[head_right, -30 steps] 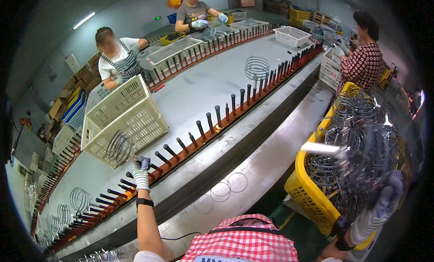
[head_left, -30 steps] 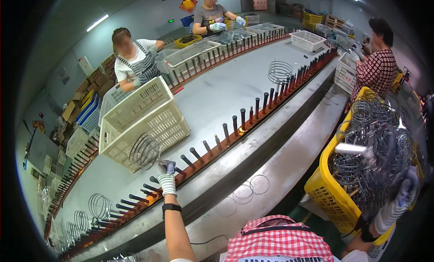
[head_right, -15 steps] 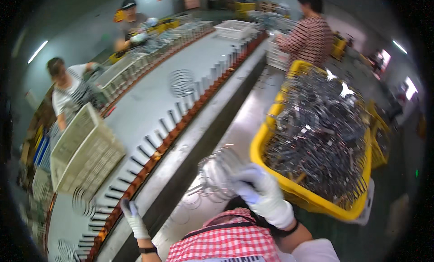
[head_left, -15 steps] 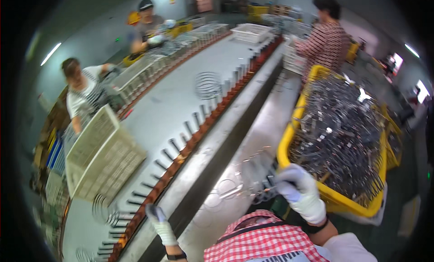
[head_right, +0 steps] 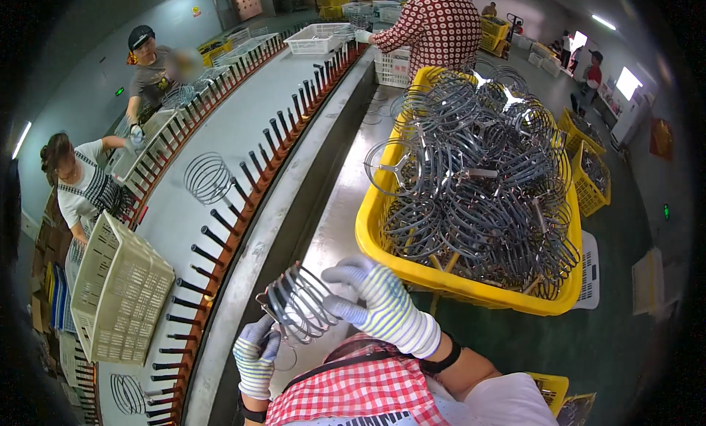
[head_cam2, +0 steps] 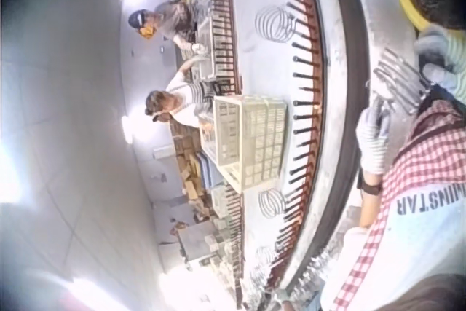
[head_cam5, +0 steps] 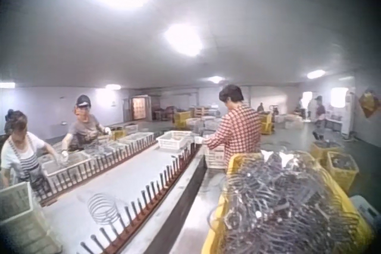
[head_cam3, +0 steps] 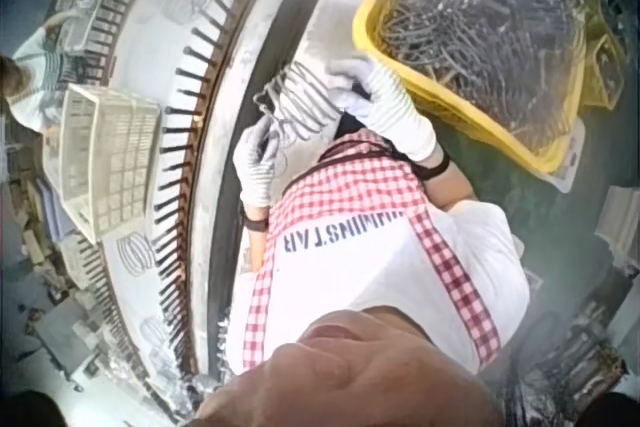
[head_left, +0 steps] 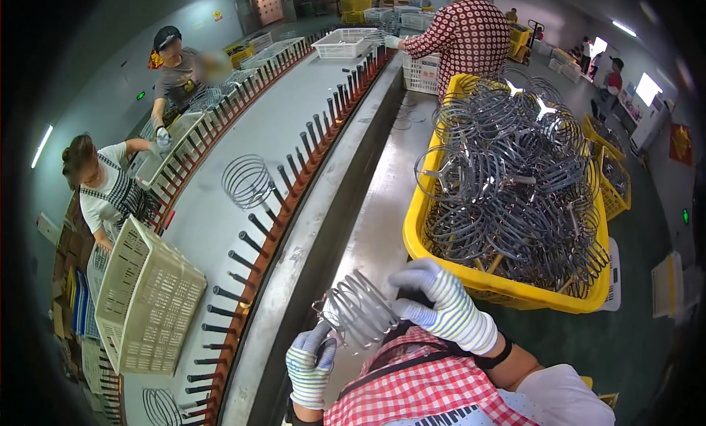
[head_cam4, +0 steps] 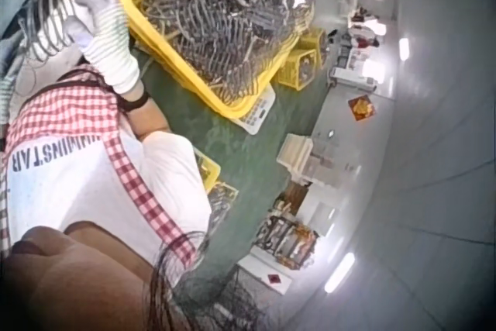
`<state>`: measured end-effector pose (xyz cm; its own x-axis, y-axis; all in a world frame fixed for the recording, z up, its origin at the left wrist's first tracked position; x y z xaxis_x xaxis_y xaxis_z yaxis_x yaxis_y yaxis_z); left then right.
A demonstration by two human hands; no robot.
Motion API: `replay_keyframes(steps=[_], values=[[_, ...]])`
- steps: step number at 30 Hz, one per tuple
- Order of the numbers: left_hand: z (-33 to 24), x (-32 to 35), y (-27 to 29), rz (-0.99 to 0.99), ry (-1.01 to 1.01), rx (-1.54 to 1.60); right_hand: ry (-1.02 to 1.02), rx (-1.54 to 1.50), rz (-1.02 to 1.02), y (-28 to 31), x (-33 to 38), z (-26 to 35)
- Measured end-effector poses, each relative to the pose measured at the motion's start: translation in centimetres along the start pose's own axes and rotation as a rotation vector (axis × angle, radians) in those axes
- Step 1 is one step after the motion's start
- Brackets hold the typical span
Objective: Sorting metal wire rings from a basket and placing them onto a conveyor track in a factory.
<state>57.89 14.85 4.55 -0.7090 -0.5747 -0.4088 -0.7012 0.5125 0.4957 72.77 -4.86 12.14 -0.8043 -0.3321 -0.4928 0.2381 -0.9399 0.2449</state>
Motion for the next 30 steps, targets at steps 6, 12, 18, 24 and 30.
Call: replay_keyframes(steps=[6, 12, 18, 24, 30], values=[[-1.7, -1.3, -1.1, -0.087, -0.262, -0.219, 0.255, 0.087, -0.135, 1.1, 0.7, 0.7], [-2.6, -3.4, -3.5, -0.274, -0.242, -0.111, -0.162, -0.116, 0.359, -2.5, 2.7, -1.3], [-2.5, -2.3, -8.5, -0.34, 0.061, 0.358, -0.355, -0.455, 0.212, -6.8, 1.4, -2.0], [-5.6, -5.4, -3.6, -0.017, -0.266, 0.255, -0.56, -0.685, 0.128, -4.7, 1.1, -3.8], [-10.6, -8.1, -4.1, -0.144, -0.322, 0.382, -0.649, -0.65, 0.261, -3.3, 1.3, -3.7]])
Point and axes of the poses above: each hand's wrist, its own x-axis away from the middle knuckle, its own y-axis out of the back of the hand, z = x × y, the point moved 3 cm from there along -x, towards the middle knuckle, and after that the axes turned 15 degrees about -z, right-handed, at the moved point
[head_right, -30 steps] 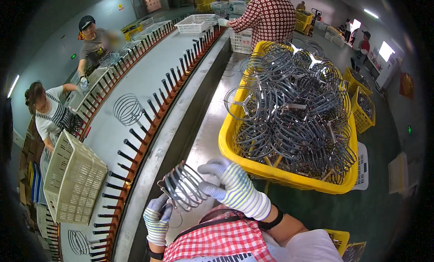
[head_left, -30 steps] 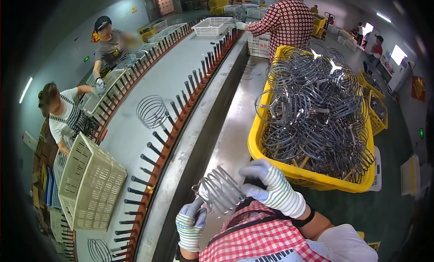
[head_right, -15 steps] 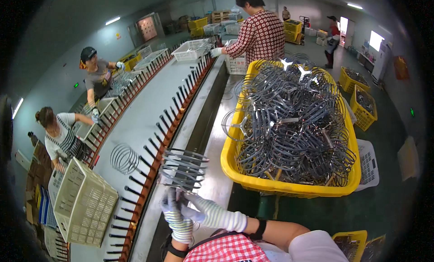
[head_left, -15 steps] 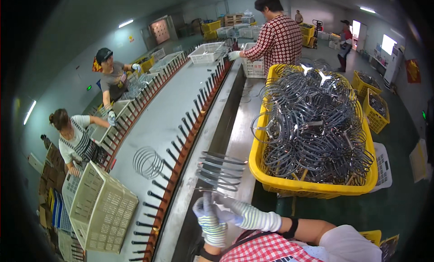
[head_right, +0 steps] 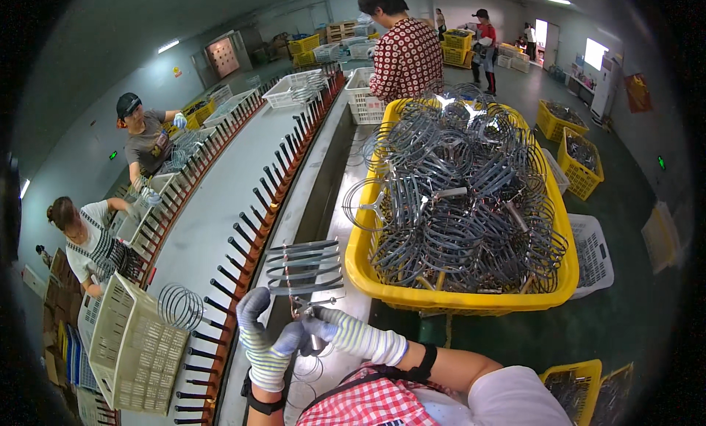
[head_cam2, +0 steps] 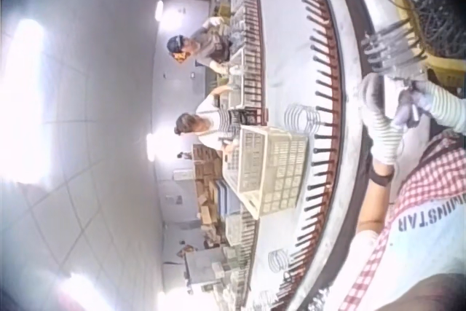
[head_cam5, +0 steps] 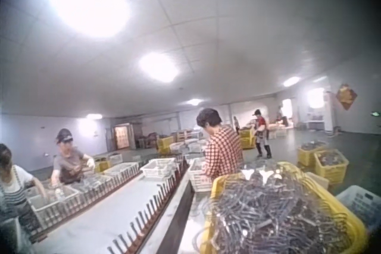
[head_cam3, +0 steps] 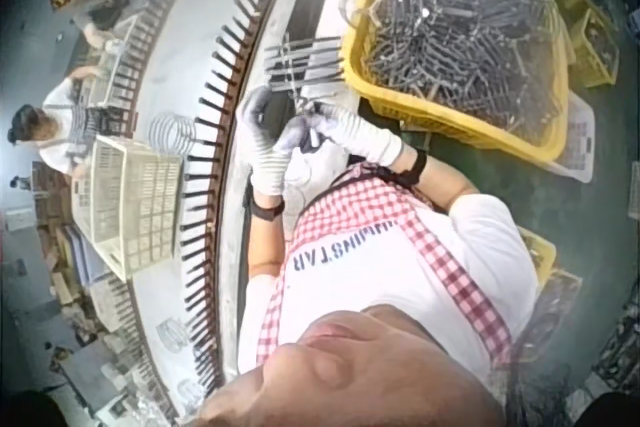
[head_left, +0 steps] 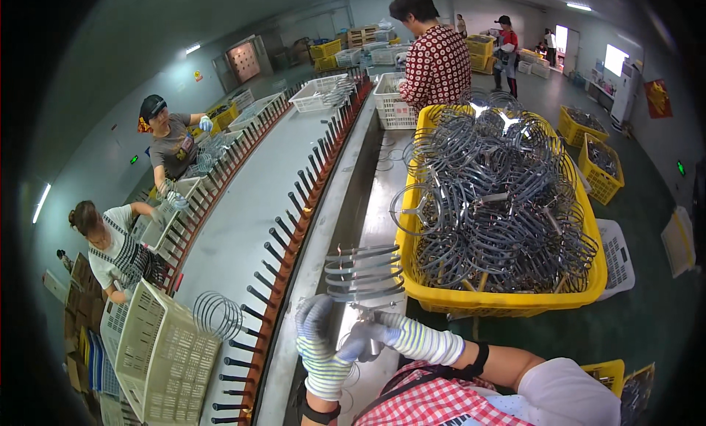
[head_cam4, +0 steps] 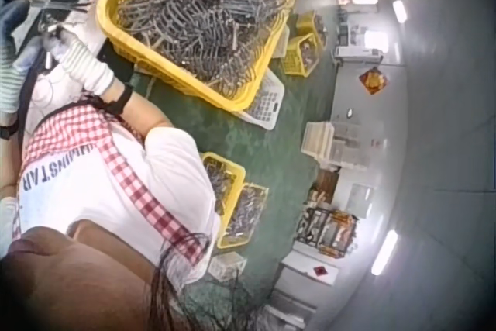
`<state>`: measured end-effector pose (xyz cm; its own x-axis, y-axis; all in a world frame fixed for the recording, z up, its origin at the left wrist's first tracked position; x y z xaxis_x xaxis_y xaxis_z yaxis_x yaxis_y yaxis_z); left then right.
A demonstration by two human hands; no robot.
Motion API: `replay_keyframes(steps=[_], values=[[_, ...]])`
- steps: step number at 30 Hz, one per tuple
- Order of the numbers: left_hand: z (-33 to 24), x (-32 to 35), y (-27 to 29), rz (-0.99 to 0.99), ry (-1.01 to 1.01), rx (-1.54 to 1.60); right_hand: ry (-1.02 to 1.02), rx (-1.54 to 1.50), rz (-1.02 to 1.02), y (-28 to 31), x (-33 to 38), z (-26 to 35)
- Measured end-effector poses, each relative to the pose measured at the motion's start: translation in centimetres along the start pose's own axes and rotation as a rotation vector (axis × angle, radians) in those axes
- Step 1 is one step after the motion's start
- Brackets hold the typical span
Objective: Sorting metal wire rings from a basket and placing them onto a conveyor track in a factory.
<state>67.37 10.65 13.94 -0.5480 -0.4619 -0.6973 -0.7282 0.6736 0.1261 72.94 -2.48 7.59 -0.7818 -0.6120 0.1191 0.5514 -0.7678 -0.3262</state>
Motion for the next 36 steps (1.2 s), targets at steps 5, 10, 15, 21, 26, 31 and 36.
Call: replay_keyframes(steps=[5, 10, 15, 21, 26, 31, 36], values=[[-1.0, -0.3, -1.0, 0.027, -0.055, -0.038, -0.066, 0.02, 0.162, 1.0, 0.1, 0.2], [-0.9, -0.6, -1.9, 0.158, 0.004, -0.051, -0.077, -0.011, 0.072, 1.3, 0.9, 1.7], [-2.3, -0.8, -2.6, 0.085, -0.042, -0.118, -0.154, 0.0, 0.055, 2.2, 1.0, 3.1], [4.7, 5.6, -0.3, 0.185, 0.729, 0.058, 0.05, 0.05, -0.061, 2.0, 0.0, 2.5], [3.8, 4.9, -1.4, 0.279, 1.036, 0.375, 0.196, -0.021, -0.126, 0.2, -0.9, 1.7], [6.0, 6.5, -0.6, 0.361, 1.043, 0.389, 0.365, 0.319, -0.116, -0.6, -1.8, -0.2], [7.9, 5.1, -0.7, 0.32, 0.947, 0.402, 0.508, 0.789, -0.016, 0.8, -1.9, 1.7]])
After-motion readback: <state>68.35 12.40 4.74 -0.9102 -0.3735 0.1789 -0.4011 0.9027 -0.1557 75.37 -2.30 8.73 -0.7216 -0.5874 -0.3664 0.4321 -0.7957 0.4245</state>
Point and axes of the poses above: each hand's wrist, its own x-axis away from the middle knuckle, its own y-axis out of the back of the hand, z = x × y, the point moved 3 cm from there along -x, towards the middle knuckle, and after that the axes turned 15 degrees about -z, right-handed, at the moved point
